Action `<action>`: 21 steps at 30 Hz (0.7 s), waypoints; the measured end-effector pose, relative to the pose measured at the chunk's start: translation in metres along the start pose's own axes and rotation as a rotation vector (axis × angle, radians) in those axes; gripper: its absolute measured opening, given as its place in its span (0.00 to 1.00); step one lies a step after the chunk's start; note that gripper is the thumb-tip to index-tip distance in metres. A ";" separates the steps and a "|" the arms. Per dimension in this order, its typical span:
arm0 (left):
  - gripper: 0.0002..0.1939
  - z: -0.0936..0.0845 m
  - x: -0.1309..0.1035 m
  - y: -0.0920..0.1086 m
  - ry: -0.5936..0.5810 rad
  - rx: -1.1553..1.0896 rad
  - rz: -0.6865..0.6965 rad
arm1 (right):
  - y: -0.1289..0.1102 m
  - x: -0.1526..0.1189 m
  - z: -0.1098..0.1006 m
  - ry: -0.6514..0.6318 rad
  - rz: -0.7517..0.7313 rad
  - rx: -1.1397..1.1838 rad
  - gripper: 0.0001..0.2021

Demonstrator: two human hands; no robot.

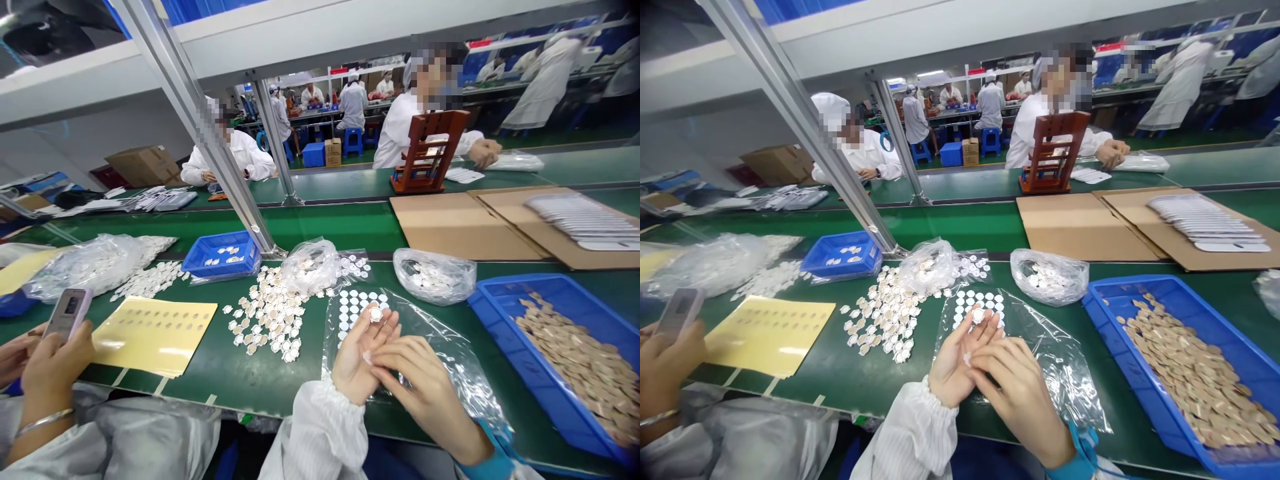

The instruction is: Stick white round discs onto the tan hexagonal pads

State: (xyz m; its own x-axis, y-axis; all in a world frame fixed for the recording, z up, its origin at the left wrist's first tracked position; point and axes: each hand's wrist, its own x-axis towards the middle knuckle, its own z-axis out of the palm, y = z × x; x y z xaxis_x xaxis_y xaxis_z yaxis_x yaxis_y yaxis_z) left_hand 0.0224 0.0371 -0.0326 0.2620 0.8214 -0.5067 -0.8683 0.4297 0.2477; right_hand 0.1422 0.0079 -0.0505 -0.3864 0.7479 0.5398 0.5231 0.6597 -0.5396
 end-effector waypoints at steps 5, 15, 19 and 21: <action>0.05 0.022 -0.030 0.003 -0.187 -0.023 0.086 | -0.020 0.005 -0.019 0.144 0.015 0.035 0.13; 0.06 0.041 -0.061 0.004 -0.436 0.162 0.262 | -0.042 0.020 -0.033 0.161 0.009 0.062 0.11; 0.07 0.043 -0.064 0.003 -0.407 0.148 0.248 | -0.044 0.023 -0.033 0.182 -0.027 0.036 0.08; 0.06 0.044 -0.065 0.002 -0.392 0.129 0.237 | -0.045 0.025 -0.034 0.197 -0.061 0.013 0.07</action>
State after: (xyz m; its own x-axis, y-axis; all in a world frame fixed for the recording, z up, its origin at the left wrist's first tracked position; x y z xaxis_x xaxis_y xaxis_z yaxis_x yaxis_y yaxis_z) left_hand 0.0224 0.0014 0.0370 0.2240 0.9713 -0.0802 -0.8704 0.2364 0.4318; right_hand 0.1347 -0.0055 0.0089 -0.2607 0.6787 0.6866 0.4932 0.7050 -0.5096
